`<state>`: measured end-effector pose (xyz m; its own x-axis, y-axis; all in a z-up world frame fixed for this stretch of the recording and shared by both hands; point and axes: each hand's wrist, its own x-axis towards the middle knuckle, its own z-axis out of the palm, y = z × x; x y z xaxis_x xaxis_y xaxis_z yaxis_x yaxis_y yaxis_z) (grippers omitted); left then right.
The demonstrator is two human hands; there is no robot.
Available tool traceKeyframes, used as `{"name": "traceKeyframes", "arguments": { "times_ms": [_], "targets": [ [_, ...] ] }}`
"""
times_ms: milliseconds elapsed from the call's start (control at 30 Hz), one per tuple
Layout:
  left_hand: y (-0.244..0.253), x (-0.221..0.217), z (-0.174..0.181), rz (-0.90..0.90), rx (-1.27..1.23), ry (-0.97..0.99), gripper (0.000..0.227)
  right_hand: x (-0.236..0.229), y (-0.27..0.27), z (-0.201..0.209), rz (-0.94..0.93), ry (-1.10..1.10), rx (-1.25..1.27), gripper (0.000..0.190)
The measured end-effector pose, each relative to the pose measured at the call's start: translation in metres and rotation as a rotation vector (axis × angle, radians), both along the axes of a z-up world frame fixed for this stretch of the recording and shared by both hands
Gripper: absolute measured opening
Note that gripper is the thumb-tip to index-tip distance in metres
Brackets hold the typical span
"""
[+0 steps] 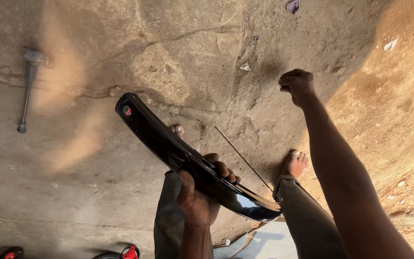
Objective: The person sits on the floor and assembles a bicycle mudguard by attaching a metal bracket and cable using pliers and a screwdriver. They then pick up the mudguard and walk toward a bicycle frame to position it for installation.
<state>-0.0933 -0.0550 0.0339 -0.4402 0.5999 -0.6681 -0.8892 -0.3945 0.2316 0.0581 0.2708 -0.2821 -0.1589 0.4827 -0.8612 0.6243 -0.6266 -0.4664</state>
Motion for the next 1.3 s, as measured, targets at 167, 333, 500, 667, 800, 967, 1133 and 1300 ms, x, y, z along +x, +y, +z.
{"name": "traceKeyframes", "arguments": {
  "times_ms": [167, 333, 500, 667, 800, 967, 1133, 1300],
  "targets": [
    [-0.086, -0.073, 0.027, 0.085, 0.159, 0.222, 0.077, -0.065, -0.083, 0.114, -0.295, 0.815, -0.531, 0.014],
    [-0.181, -0.139, 0.075, 0.332, 0.087, 0.484, 0.075, -0.166, -0.163, 0.23, -0.086, 0.829, -0.677, 0.02],
    [-0.25, -0.218, 0.097, 0.512, 0.101, 0.548, 0.075, -0.287, -0.237, 0.323, 0.466, 0.504, -0.228, 0.013],
    [-0.285, -0.296, 0.086, 0.693, 0.105, 0.515, 0.077, -0.365, -0.277, 0.403, 0.557, 0.629, -0.294, 0.017],
    [-0.301, -0.328, 0.063, 0.802, 0.217, 0.372, 0.078, -0.426, -0.267, 0.402, 0.405, 0.424, -0.359, 0.03],
    [-0.3, -0.368, 0.03, 0.866, 0.241, 0.338, 0.077, -0.607, -0.213, 0.291, 0.631, 0.109, 0.069, 0.043],
    [-0.281, -0.402, 0.029, 0.919, 0.161, 0.294, 0.074, -0.733, -0.204, 0.205, 0.644, -0.029, 0.21, 0.041],
    [-0.253, -0.436, 0.041, 0.865, 0.114, 0.333, 0.071, -0.772, -0.194, 0.165, 0.423, -0.013, 0.389, 0.047]
  ]
}}
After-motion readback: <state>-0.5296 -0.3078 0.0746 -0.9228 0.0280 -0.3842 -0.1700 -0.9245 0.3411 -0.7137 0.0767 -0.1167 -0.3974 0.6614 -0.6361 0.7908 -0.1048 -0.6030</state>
